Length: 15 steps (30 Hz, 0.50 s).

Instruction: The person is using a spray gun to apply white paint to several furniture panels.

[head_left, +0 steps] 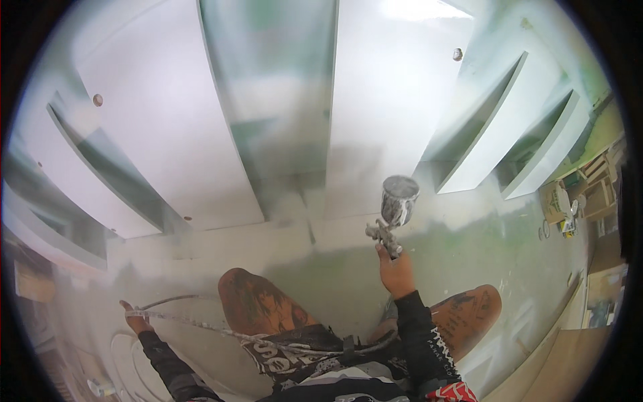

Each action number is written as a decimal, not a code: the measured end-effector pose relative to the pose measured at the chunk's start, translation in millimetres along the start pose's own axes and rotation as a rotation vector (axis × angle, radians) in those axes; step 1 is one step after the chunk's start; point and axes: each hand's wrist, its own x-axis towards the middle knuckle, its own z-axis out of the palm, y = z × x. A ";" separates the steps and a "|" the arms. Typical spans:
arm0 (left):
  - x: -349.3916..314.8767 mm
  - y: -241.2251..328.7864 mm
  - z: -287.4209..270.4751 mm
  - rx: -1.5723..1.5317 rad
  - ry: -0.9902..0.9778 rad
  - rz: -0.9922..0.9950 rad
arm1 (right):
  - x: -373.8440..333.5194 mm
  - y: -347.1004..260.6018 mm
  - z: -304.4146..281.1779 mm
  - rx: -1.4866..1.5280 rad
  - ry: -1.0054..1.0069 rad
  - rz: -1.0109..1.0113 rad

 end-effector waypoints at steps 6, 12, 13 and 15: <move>-3.0 -20.5 13.4 0.047 0.021 -0.015 | 22.9 -90.8 -59.2 0.246 0.105 -0.106; 6.6 -31.1 1.0 0.061 0.005 0.021 | 35.5 -183.0 -108.2 0.450 0.270 -0.255; -3.7 -33.0 8.8 0.028 0.067 0.080 | 39.0 -193.4 -113.0 0.462 0.363 -0.346; -15.8 -29.6 15.9 0.025 0.072 0.093 | 43.2 -211.3 -128.1 0.447 0.396 -0.365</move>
